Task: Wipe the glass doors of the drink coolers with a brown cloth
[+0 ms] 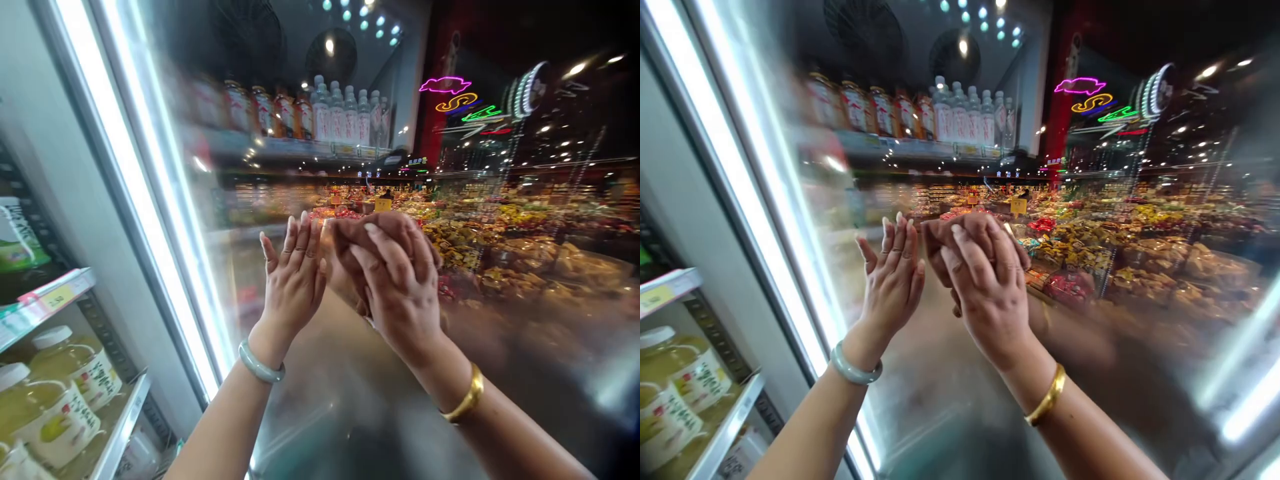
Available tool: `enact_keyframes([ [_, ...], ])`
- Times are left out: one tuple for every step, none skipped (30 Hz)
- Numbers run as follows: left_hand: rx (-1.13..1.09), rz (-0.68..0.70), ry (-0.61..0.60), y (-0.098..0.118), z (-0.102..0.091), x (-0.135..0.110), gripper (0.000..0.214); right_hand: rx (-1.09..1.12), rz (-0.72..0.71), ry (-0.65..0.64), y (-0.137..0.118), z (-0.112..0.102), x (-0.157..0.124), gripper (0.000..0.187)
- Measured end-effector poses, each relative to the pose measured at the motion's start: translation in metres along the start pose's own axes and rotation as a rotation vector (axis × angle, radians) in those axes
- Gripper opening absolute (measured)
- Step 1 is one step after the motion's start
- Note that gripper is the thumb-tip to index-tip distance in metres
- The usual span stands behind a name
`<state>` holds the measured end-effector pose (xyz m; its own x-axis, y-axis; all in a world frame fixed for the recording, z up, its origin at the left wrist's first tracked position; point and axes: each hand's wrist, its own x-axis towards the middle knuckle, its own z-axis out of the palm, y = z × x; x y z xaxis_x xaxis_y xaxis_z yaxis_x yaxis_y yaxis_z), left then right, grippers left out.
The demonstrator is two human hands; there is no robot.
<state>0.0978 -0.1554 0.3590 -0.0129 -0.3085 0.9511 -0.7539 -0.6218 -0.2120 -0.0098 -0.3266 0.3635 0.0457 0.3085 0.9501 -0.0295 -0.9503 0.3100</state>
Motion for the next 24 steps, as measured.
enact_keyframes([
  [0.004,-0.003,-0.005,-0.002,0.0,-0.002,0.076,-0.008,0.024,0.02,0.0,0.002,0.004,0.044],
  [0.003,-0.008,-0.009,-0.004,0.0,-0.003,0.077,-0.015,0.047,0.043,-0.002,0.006,0.011,0.044],
  [-0.001,-0.015,-0.009,-0.007,0.0,-0.004,0.076,-0.019,0.065,0.067,-0.007,0.011,0.017,0.044],
  [-0.008,-0.024,-0.007,-0.009,0.0,-0.005,0.076,-0.021,0.072,0.087,-0.013,0.017,0.024,0.043],
  [-0.015,-0.032,-0.007,-0.011,0.0,-0.005,0.075,-0.02,0.067,0.098,-0.02,0.022,0.029,0.043],
  [-0.02,-0.04,-0.007,-0.012,0.0,-0.006,0.075,-0.015,0.05,0.096,-0.026,0.027,0.031,0.043],
  [-0.02,-0.048,-0.009,-0.014,0.0,-0.007,0.074,-0.003,0.023,0.082,-0.032,0.03,0.031,0.043],
  [-0.018,-0.055,-0.009,-0.015,0.0,-0.008,0.073,0.015,-0.01,0.058,-0.036,0.031,0.027,0.043],
  [-0.015,-0.063,-0.006,-0.016,-0.001,-0.009,0.073,0.038,-0.043,0.028,-0.037,0.03,0.022,0.043],
  [-0.012,-0.073,-0.003,-0.017,-0.002,-0.011,0.073,0.06,-0.069,-0.004,-0.036,0.027,0.016,0.043],
  [-0.008,-0.087,-0.002,-0.019,-0.002,-0.013,0.073,0.078,-0.086,-0.033,-0.034,0.023,0.01,0.043],
  [-0.003,-0.105,-0.004,-0.021,-0.003,-0.015,0.073,0.085,-0.089,-0.05,-0.03,0.02,0.006,0.044],
  [0.002,-0.123,-0.009,-0.023,-0.004,-0.017,0.073,0.082,-0.078,-0.053,-0.027,0.018,0.005,0.045],
  [0.009,-0.142,-0.017,-0.026,-0.005,-0.019,0.073,0.071,-0.052,-0.047,-0.025,0.017,0.007,0.046],
  [0.015,-0.158,-0.025,-0.029,-0.006,-0.021,0.073,0.059,-0.021,-0.036,-0.024,0.02,0.012,0.047],
  [0.018,-0.167,-0.029,-0.033,-0.006,-0.022,0.073,0.055,0.009,-0.02,-0.026,0.025,0.02,0.047],
  [0.017,-0.169,-0.031,-0.036,-0.006,-0.023,0.073,0.056,0.035,-0.007,-0.03,0.031,0.029,0.046],
  [0.013,-0.166,-0.032,-0.039,-0.006,-0.024,0.073,0.075,0.039,0.002,-0.036,0.039,0.038,0.045],
  [0.009,-0.158,-0.031,-0.041,-0.006,-0.025,0.072,0.097,0.028,0.004,-0.042,0.047,0.044,0.045],
  [0.006,-0.15,-0.03,-0.044,-0.005,-0.026,0.072,0.111,-0.004,0.001,-0.049,0.054,0.048,0.045],
  [0.006,-0.146,-0.027,-0.046,-0.005,-0.027,0.072,0.127,-0.042,-0.007,-0.055,0.059,0.047,0.046],
  [0.008,-0.148,-0.023,-0.048,-0.005,-0.028,0.072,0.14,-0.08,-0.023,-0.059,0.061,0.043,0.046],
  [0.012,-0.154,-0.018,-0.05,-0.005,-0.029,0.072,0.149,-0.115,-0.044,-0.061,0.061,0.037,0.046],
  [0.018,-0.161,-0.011,-0.052,-0.005,-0.031,0.072,0.156,-0.14,-0.069,-0.061,0.058,0.03,0.046],
])
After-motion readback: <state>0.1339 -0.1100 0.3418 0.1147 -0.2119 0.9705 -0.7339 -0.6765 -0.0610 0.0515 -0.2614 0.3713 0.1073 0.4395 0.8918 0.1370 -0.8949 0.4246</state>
